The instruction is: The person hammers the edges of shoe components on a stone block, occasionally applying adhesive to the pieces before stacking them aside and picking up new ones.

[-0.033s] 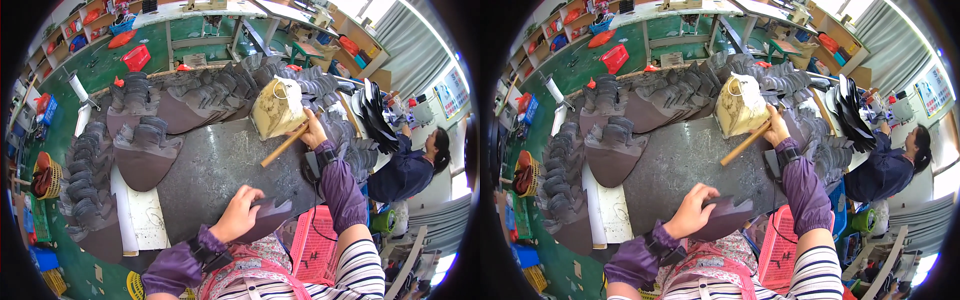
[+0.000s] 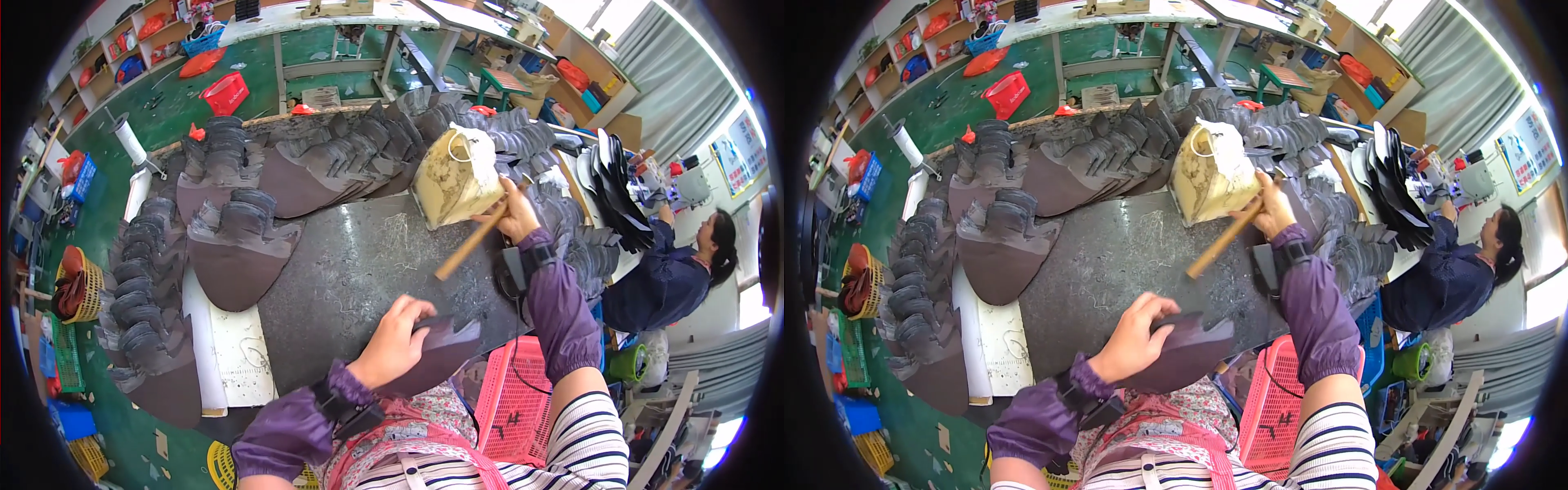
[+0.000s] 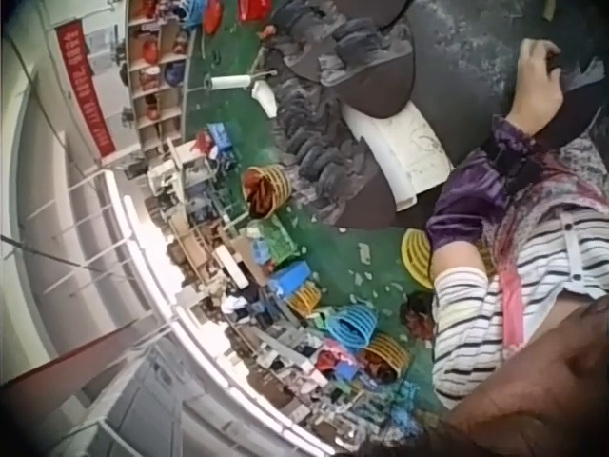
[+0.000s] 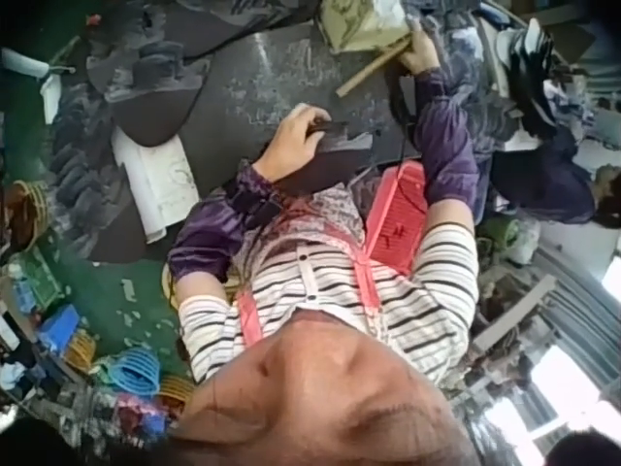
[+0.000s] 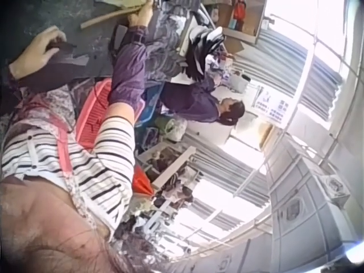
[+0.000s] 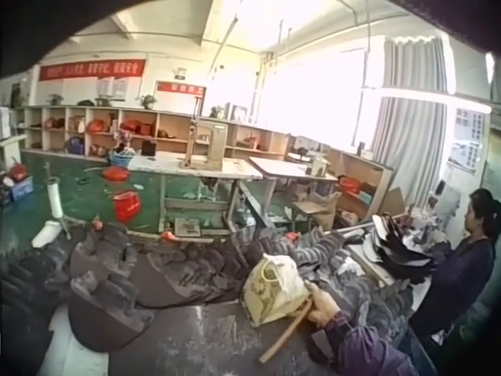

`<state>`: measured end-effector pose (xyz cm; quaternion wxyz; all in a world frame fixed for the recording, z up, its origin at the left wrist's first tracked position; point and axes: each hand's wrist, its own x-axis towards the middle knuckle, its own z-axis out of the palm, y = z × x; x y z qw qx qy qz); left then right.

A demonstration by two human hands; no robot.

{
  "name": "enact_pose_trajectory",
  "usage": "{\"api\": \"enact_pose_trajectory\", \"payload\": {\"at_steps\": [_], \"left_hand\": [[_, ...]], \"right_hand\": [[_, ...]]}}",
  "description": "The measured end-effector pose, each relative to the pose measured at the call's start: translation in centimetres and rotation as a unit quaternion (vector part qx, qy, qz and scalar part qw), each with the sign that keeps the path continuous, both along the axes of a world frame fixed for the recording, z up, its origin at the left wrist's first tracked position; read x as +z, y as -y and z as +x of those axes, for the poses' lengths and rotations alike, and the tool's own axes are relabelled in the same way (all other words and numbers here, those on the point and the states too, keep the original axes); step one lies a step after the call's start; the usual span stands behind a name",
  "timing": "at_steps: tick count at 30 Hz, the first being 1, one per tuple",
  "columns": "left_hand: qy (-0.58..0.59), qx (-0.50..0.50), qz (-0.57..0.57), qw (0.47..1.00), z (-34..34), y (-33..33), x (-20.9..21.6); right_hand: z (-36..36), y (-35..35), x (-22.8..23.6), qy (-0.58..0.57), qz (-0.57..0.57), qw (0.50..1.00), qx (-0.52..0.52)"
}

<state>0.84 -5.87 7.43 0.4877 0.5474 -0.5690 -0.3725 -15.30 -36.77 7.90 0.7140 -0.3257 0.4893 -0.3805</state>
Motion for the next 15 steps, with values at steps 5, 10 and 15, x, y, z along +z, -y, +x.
{"api": "enact_pose_trajectory", "payload": {"at_steps": [5, 10, 15], "left_hand": [[-0.016, 0.108, -0.079, 0.991, -1.3, 6.2, -3.0], [-0.008, 0.213, -0.167, 0.963, -2.4, 11.7, -3.1], [0.321, 0.157, -0.161, 0.920, 3.3, 11.3, -3.0]], "right_hand": [[-3.7, -1.8, 5.3, -0.155, -0.066, 0.982, -0.090], [-7.6, -5.7, 9.1, -0.082, -0.162, 0.981, -0.068], [-8.6, -10.9, 9.8, -0.127, -0.201, 0.970, 0.057]]}}
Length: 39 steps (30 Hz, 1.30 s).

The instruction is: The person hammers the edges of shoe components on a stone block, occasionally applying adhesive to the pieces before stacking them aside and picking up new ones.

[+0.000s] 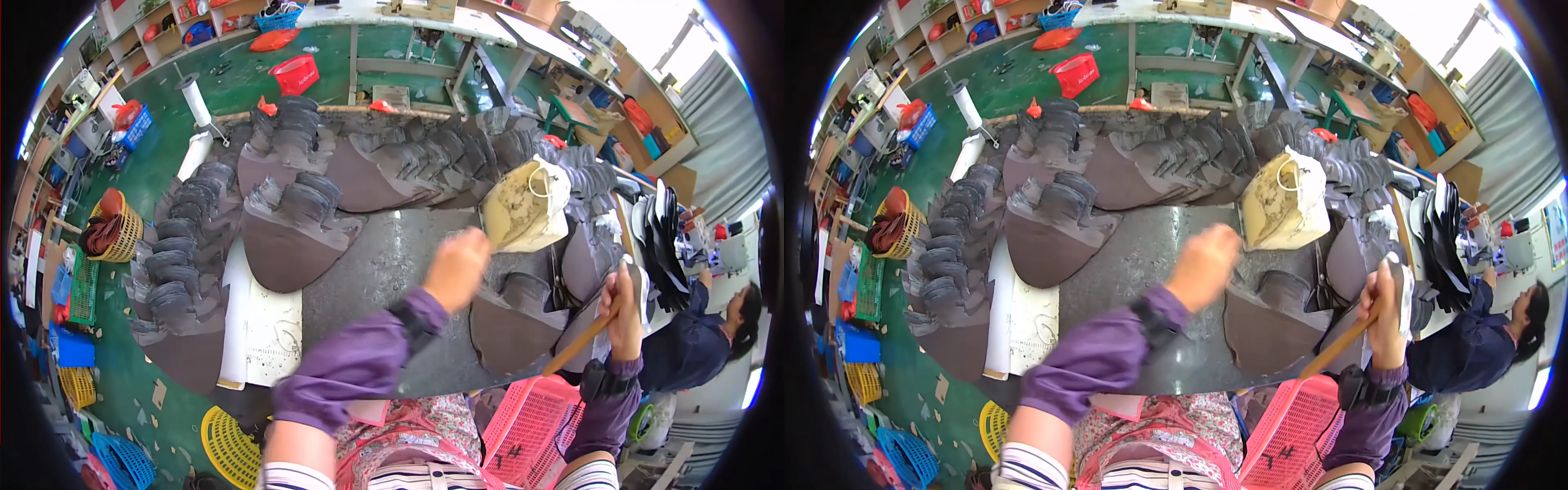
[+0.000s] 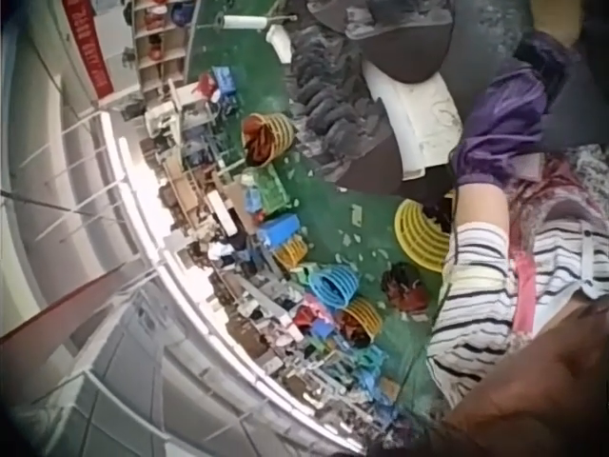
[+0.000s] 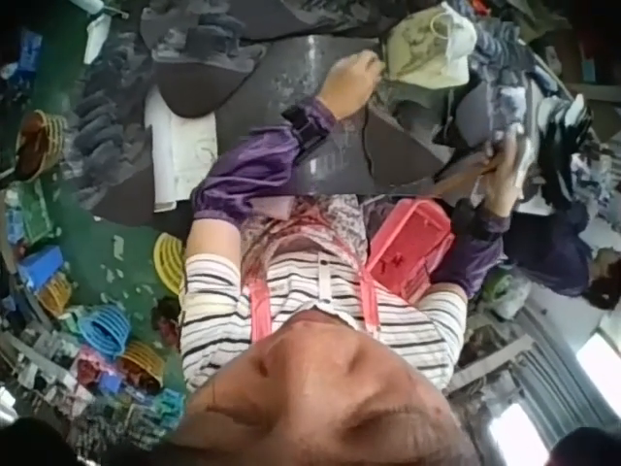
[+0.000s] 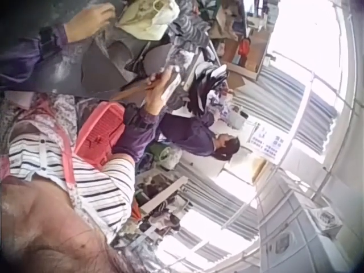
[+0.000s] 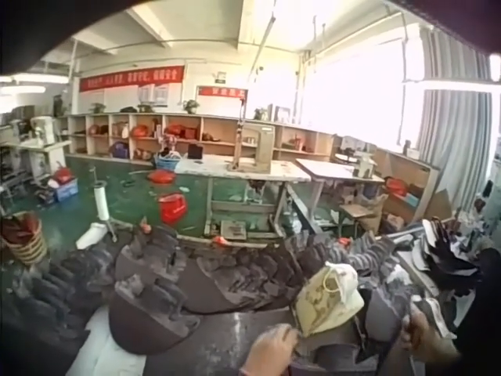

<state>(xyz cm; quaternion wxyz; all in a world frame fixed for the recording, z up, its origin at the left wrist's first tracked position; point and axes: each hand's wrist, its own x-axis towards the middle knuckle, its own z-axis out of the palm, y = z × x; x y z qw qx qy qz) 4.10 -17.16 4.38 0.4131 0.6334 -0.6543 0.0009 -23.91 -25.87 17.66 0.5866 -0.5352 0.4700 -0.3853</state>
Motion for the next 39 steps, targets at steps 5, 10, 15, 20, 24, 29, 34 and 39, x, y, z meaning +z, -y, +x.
{"api": "enact_pose_trajectory", "payload": {"at_steps": [5, 10, 15, 20, 24, 29, 34, 39], "left_hand": [[0.178, 0.298, -0.014, 0.938, 19.0, -4.3, -0.7], [0.249, 0.292, 0.130, 0.914, 23.9, -8.1, -0.2], [0.161, 0.277, 0.261, 0.911, 22.3, -8.3, 2.9], [0.286, 0.236, 0.040, 0.928, 20.0, -10.2, 2.0], [0.188, -0.028, 0.157, 0.969, 10.6, -14.5, -0.9], [0.245, -0.009, 0.202, 0.948, 10.8, -13.3, -2.7], [0.233, 0.016, 0.208, 0.950, 9.2, -13.9, -2.7], [0.220, -0.009, 0.226, 0.949, 8.4, -15.6, -2.5]], "right_hand": [[3.8, -5.8, -0.3, -0.326, -0.056, 0.935, 0.128], [9.9, -9.7, -6.3, -0.234, -0.339, 0.833, 0.370], [16.2, -14.1, -9.4, -0.380, -0.365, 0.687, 0.500], [18.6, -14.9, -10.1, -0.372, -0.376, 0.679, 0.510], [16.8, -13.4, -8.2, -0.356, -0.317, 0.755, 0.450], [13.3, -11.6, -6.9, -0.359, -0.312, 0.808, 0.348], [11.0, -11.6, -6.0, -0.358, -0.276, 0.835, 0.313], [10.3, -12.1, -5.9, -0.313, -0.272, 0.852, 0.320]]}}
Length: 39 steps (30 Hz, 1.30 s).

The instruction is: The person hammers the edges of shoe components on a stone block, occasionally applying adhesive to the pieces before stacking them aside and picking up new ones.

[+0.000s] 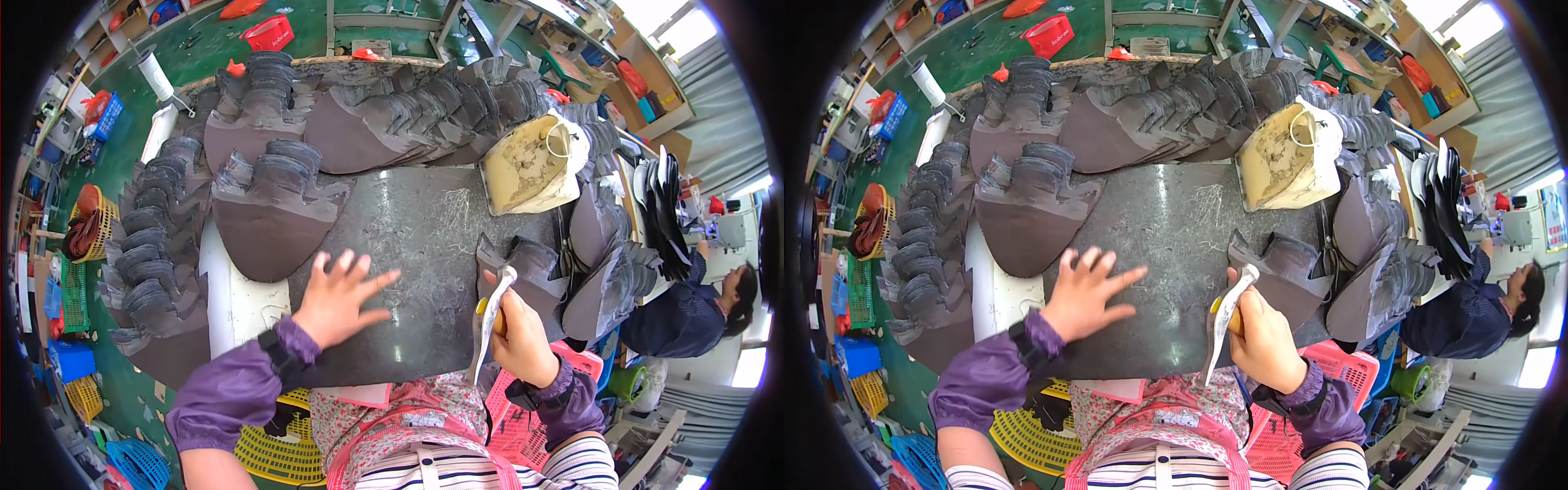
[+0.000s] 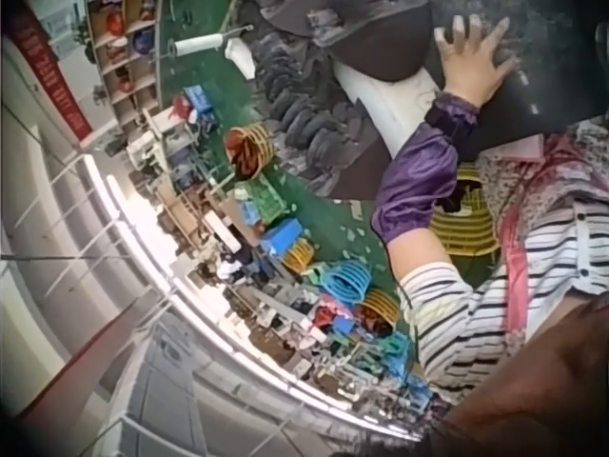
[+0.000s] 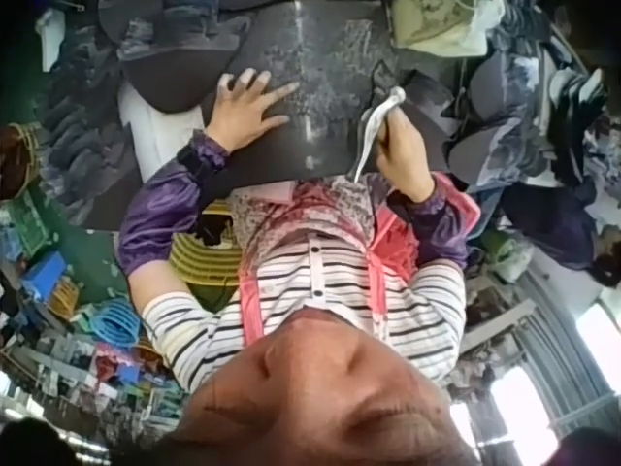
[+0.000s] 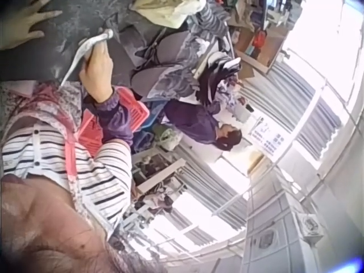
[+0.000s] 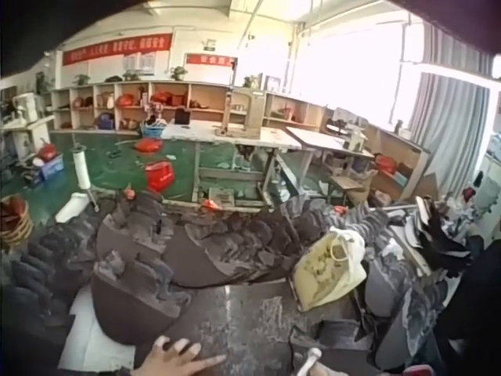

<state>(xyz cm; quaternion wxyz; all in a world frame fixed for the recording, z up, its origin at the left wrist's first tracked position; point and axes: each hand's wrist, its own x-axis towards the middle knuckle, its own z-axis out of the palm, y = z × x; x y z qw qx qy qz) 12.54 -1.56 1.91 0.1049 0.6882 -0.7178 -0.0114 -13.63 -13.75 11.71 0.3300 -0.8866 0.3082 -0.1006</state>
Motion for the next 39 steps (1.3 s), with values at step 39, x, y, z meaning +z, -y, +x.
{"api": "enact_pose_trajectory", "payload": {"at_steps": [39], "left_hand": [[-0.051, 0.276, 0.041, 0.959, -5.6, -10.0, 0.9]], "right_hand": [[7.3, -2.2, -8.8, -0.132, -0.205, 0.950, 0.197]]}}
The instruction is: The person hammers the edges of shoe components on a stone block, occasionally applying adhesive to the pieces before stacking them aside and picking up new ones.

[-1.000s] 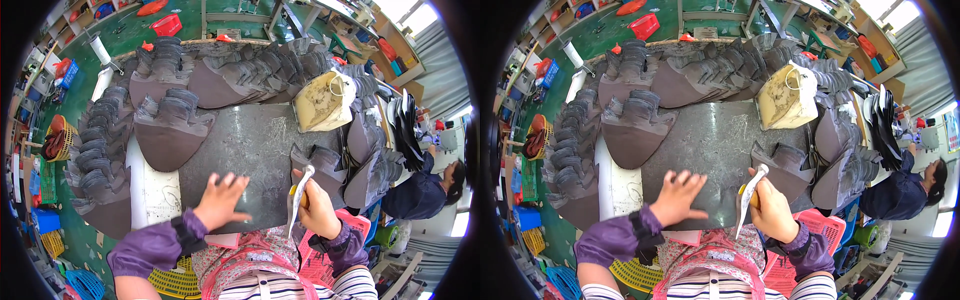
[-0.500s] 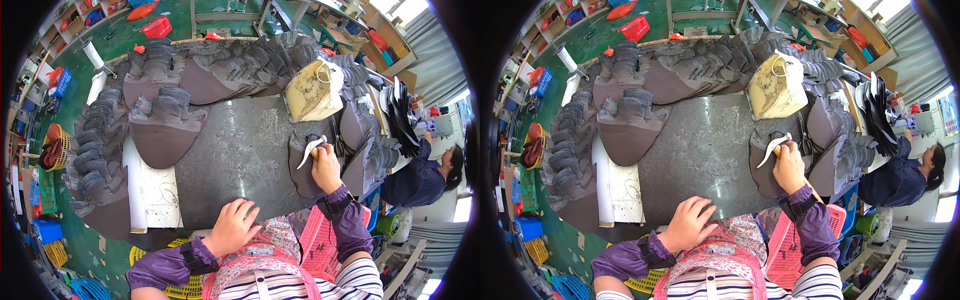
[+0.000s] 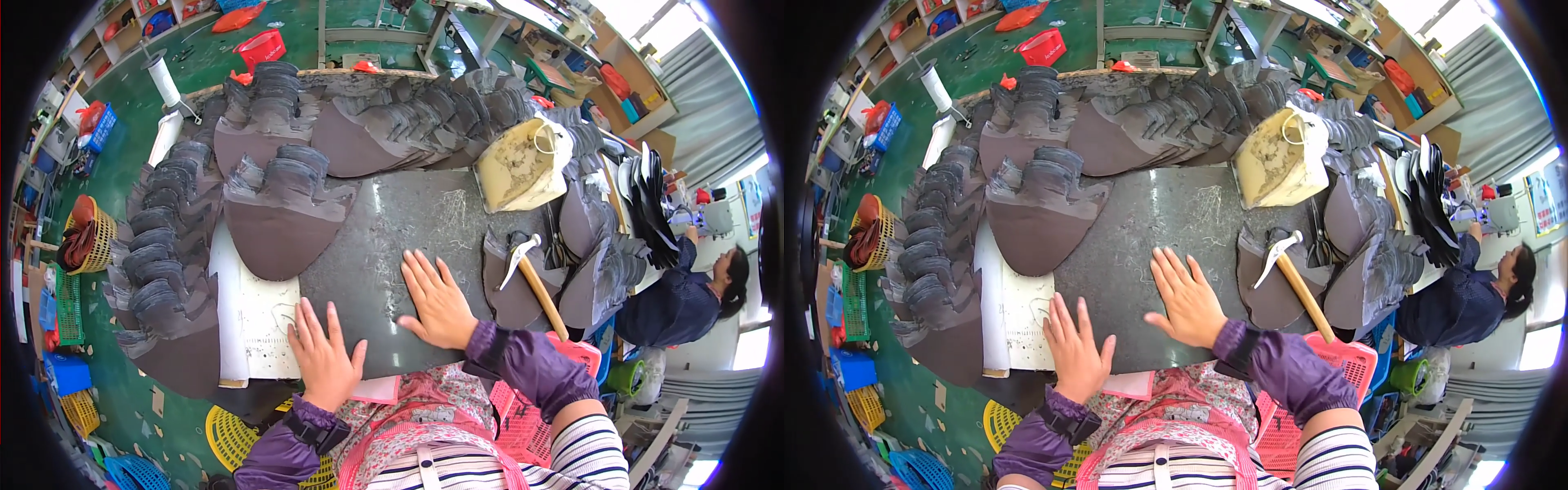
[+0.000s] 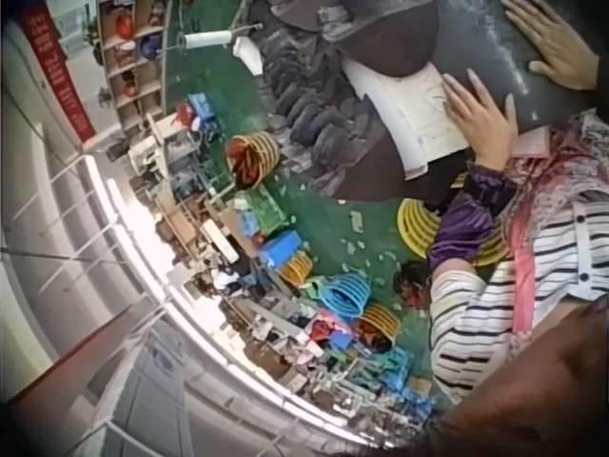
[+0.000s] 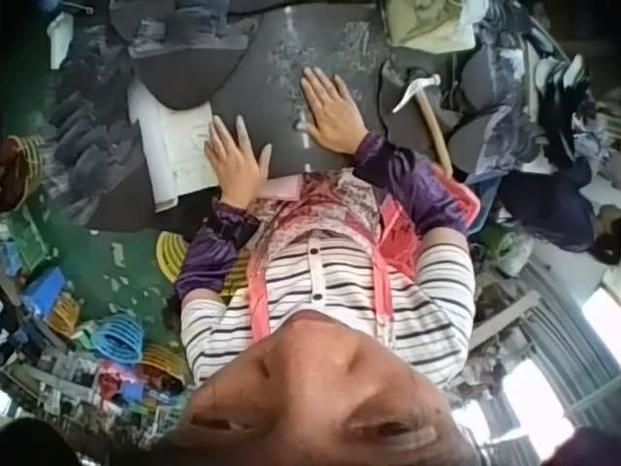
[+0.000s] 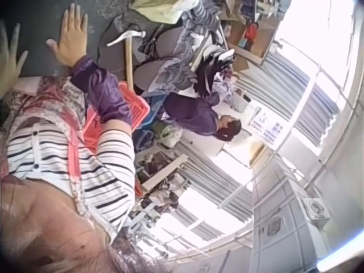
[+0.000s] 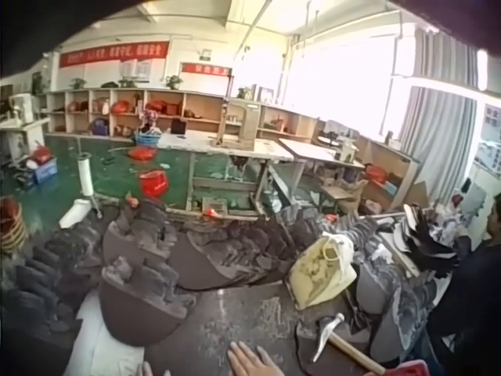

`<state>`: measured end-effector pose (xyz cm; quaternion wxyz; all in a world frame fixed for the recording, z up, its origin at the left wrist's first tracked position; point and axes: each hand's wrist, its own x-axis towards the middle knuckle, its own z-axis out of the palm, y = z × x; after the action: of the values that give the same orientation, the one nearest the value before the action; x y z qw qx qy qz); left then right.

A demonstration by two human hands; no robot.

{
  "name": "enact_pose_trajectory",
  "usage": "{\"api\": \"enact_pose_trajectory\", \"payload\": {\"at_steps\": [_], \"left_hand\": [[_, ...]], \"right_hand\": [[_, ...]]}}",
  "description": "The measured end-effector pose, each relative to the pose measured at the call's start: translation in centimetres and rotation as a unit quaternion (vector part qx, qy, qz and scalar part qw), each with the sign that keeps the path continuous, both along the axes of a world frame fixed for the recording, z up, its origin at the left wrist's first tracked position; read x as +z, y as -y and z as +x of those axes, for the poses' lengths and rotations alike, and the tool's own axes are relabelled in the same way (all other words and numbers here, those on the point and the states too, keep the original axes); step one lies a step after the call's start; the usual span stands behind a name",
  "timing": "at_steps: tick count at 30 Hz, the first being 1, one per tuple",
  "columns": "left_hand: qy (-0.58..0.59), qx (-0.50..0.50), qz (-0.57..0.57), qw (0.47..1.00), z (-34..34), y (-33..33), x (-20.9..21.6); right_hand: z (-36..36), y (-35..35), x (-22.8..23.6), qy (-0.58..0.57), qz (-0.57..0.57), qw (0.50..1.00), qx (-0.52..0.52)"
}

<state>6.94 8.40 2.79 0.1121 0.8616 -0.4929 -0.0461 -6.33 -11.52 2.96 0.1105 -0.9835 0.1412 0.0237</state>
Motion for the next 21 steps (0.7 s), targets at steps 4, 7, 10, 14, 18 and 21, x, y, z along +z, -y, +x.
{"api": "enact_pose_trajectory", "payload": {"at_steps": [4, 7, 10, 14, 18, 21], "left_hand": [[-0.047, -0.027, 0.009, 0.999, -0.2, -0.2, -0.4], [-0.053, -0.019, 0.012, 0.998, 0.0, -0.5, -0.3], [-0.049, -0.018, 0.006, 0.999, -0.2, -0.3, -0.4], [-0.106, -0.040, -0.078, 0.990, -0.8, 0.8, -0.6], [-0.675, 0.034, -0.328, 0.660, -4.0, 6.4, 1.3], [-0.882, 0.052, -0.339, 0.322, -4.4, 10.8, -0.2]], "right_hand": [[4.0, 2.1, -0.9, 0.026, -0.038, 0.998, -0.035], [6.8, 3.3, -1.5, 0.031, -0.045, 0.998, -0.042], [10.0, 6.0, -2.2, 0.069, -0.076, 0.990, -0.094], [12.4, 8.2, -2.6, 0.090, -0.062, 0.980, -0.168], [11.9, 8.3, -0.9, 0.047, 0.058, 0.978, -0.193], [8.1, 7.1, 0.8, 0.008, 0.186, 0.975, -0.122]]}}
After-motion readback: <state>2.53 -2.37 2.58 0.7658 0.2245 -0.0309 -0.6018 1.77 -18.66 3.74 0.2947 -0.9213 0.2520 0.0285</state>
